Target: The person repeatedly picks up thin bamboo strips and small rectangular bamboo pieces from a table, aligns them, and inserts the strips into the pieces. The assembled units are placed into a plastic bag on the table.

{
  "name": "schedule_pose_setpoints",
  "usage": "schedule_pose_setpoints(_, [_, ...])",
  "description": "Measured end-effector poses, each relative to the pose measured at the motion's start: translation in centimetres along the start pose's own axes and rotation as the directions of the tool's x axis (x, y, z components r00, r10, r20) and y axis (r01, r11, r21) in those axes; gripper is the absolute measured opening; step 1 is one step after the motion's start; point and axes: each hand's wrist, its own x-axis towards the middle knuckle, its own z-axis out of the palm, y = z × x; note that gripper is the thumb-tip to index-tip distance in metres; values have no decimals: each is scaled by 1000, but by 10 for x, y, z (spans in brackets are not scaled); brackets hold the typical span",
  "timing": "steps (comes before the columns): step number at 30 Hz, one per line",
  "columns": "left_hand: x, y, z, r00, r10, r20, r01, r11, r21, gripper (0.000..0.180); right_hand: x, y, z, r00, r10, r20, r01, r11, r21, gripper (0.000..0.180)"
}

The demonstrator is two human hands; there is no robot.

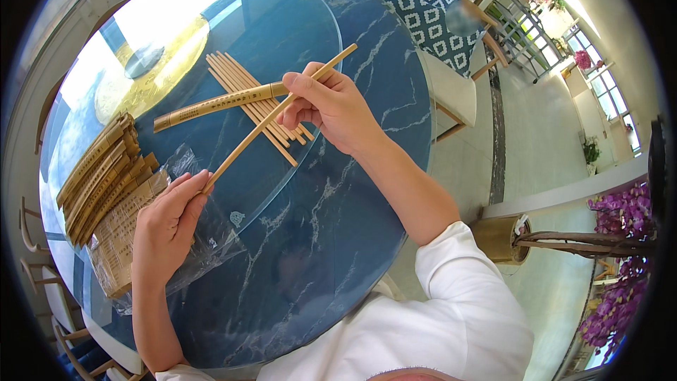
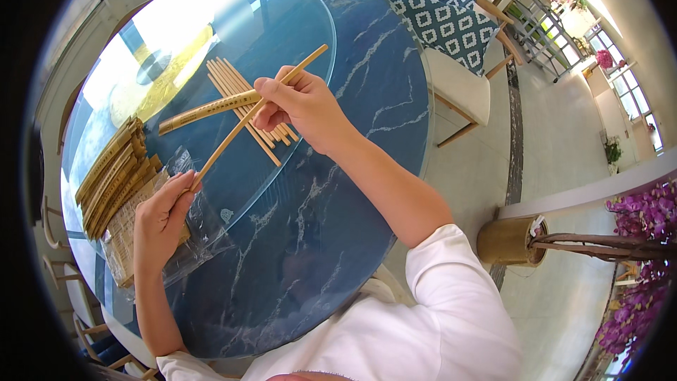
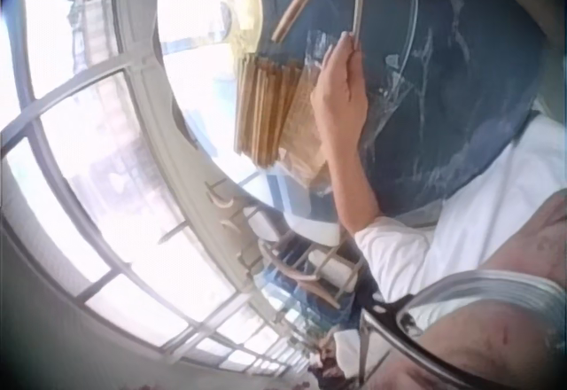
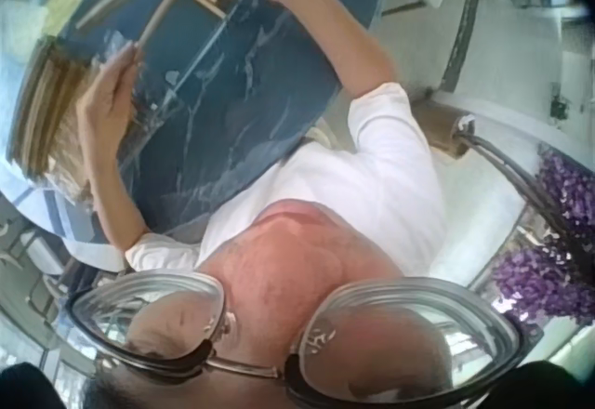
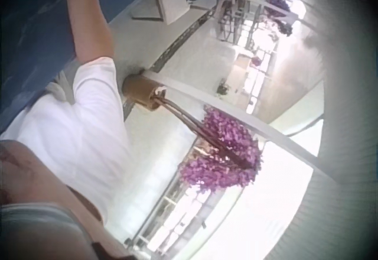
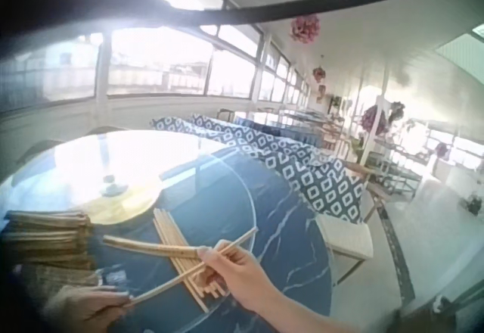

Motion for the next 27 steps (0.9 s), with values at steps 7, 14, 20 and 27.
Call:
schedule_pose_setpoints(7, [-2, -2, 3, 998, -48, -41, 50, 997, 52, 30, 0, 8, 3, 998, -48, 47, 43, 995, 86, 18])
schedule_pose_setpoints(14, [-5, -5, -3, 999, -52, -2, 52, 995, -82, 34, 5, 12, -5, 963, -12, 271, 41, 994, -103, 15])
schedule_pose_setpoints(20, [-5, -5, -10, 997, -14, 73, 13, 1000, 28, 40, 6, 15, -9, 929, 77, 362, -54, 996, -74, 17])
schedule_pose_setpoints(27, [-8, -8, -10, 983, 179, -39, -157, 933, 324, 37, 4, 32, 4, 939, 155, 309, -176, 984, 42, 18])
